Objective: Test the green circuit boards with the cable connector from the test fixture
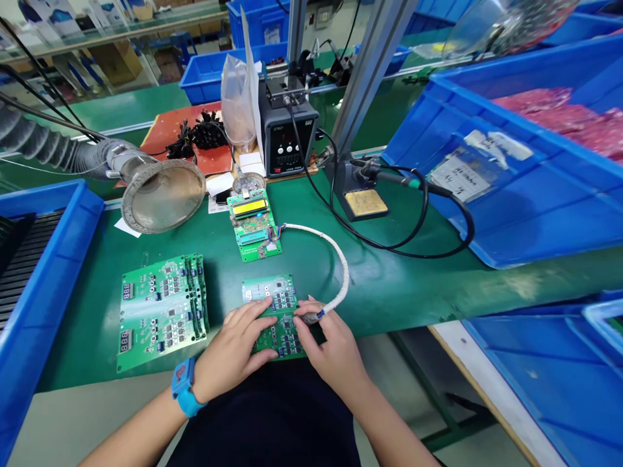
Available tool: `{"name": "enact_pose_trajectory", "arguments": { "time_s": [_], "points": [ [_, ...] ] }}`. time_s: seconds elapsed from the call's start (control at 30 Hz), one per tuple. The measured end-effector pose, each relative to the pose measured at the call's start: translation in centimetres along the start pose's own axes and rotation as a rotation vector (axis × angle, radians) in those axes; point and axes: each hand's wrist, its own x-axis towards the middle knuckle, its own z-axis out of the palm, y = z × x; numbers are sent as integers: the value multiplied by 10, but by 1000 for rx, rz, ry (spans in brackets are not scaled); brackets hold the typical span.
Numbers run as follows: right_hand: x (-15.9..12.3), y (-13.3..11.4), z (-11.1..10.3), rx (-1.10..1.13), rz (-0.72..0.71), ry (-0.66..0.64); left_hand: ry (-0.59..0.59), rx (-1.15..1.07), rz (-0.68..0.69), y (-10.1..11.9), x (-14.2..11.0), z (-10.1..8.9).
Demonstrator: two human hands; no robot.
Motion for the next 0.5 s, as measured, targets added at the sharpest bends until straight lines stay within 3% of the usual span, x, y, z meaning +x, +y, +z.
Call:
{"name": "enact_pose_trajectory", "arguments": {
  "time_s": [0.3, 0.5],
  "points": [
    [-1, 1, -1, 26, 44, -39, 104, 142, -121, 11, 39, 3],
    [-1, 0, -1, 11, 39, -34, 87, 187, -147, 5, 60, 8]
  ]
}}
